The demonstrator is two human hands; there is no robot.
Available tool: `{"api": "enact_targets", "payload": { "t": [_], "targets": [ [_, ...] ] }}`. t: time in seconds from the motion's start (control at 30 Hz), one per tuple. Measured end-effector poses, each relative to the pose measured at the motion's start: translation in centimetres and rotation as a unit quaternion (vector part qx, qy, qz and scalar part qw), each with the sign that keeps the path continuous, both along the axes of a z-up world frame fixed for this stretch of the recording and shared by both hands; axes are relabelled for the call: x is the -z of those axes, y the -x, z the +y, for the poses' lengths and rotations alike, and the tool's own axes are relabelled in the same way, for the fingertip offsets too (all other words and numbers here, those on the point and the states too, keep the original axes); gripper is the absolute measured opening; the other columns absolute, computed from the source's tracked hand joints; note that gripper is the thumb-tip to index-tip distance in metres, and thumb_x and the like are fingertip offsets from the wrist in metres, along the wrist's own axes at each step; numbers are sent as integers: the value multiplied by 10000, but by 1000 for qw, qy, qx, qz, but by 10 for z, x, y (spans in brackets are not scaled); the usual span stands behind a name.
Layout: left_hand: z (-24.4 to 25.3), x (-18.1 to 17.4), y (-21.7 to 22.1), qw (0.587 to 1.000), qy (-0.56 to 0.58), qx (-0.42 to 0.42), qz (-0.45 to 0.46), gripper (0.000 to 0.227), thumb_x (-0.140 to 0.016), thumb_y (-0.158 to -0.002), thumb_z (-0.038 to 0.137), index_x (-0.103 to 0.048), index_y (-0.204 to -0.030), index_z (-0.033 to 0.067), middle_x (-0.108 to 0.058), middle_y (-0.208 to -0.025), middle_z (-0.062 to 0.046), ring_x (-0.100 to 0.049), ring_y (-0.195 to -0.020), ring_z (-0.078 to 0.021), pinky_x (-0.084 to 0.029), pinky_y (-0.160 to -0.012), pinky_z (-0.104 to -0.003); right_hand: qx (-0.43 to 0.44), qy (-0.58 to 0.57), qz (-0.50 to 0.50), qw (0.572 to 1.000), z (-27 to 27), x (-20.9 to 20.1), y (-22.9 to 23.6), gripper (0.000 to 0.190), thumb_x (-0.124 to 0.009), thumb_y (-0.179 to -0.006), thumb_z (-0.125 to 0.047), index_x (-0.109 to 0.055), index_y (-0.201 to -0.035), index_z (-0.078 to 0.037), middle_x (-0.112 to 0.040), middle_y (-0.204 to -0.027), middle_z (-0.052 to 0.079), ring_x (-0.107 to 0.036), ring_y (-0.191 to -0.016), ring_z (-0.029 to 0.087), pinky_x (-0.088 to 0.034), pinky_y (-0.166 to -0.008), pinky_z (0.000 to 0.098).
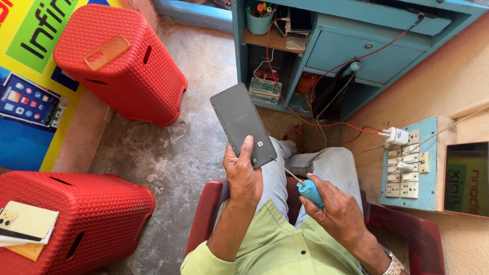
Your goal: The person uses a soldering iron and various handheld tools to work on the internal components of a disassembled mobile phone.
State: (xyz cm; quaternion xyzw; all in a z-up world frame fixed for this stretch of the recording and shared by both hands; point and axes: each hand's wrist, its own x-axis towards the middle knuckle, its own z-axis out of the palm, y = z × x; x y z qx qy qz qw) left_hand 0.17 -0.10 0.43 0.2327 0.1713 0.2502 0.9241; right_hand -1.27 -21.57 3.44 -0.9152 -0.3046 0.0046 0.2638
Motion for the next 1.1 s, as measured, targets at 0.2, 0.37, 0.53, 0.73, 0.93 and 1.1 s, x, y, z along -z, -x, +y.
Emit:
{"api": "enact_targets", "payload": {
  "t": [0.2, 0.37, 0.53, 0.73, 0.93, 1.1],
  "targets": [
    [-6, -2, 0, 1000, 12, -15, -1, 198, -597, -1032, 36, -621, -1229, 38, -678, -1121, -52, -648, -989, -142, -554, -892, -324, 29, -13, 5, 999, 5, 5, 4, 567, -753, -854, -300, -571, -1327, -46, -713, -974, 153, -717, -756, 345, -574, -635, 424],
    [-7, -3, 1, 999, 20, -26, 6, 210, -592, -1025, 40, -605, -1234, 46, -673, -1131, -52, -647, -998, -143, -555, -895, -328, 33, -18, 18, 999, 10, 5, 8, 548, -747, -855, -299, -585, -1318, -53, -723, -975, 152, -722, -753, 346, -571, -623, 427],
    [-5, -1, 2, 999, 18, -39, 13, 214, -590, -1038, 43, -592, -1252, 43, -661, -1136, -45, -634, -1004, -136, -546, -900, -322, 32, -14, 11, 999, 14, 8, 9, 556, -747, -851, -292, -580, -1318, -44, -726, -963, 150, -725, -744, 346, -572, -607, 430],
    [-6, -4, 2, 999, 27, -43, 16, 294, -579, -1028, 39, -572, -1322, 51, -648, -1156, -36, -619, -1018, -128, -538, -913, -310, 32, -49, 8, 998, 18, 8, 10, 539, -742, -866, -287, -575, -1312, -34, -726, -1003, 163, -734, -778, 343, -584, -624, 413],
    [-11, -2, 0, 998, 32, -48, 1, 307, -570, -1034, 38, -571, -1340, 60, -646, -1171, -35, -615, -1024, -129, -528, -915, -311, 43, -51, 17, 998, 19, 8, 9, 534, -739, -861, -279, -582, -1308, -34, -722, -1030, 181, -735, -805, 358, -587, -642, 420],
    [-11, -3, -3, 998, 31, -51, -7, 298, -568, -1037, 34, -563, -1334, 58, -647, -1176, -44, -621, -1031, -142, -532, -919, -320, 19, -65, 24, 997, 24, 7, 14, 545, -748, -853, -289, -581, -1305, -35, -735, -1013, 169, -737, -811, 367, -584, -641, 426]
  ]
}}
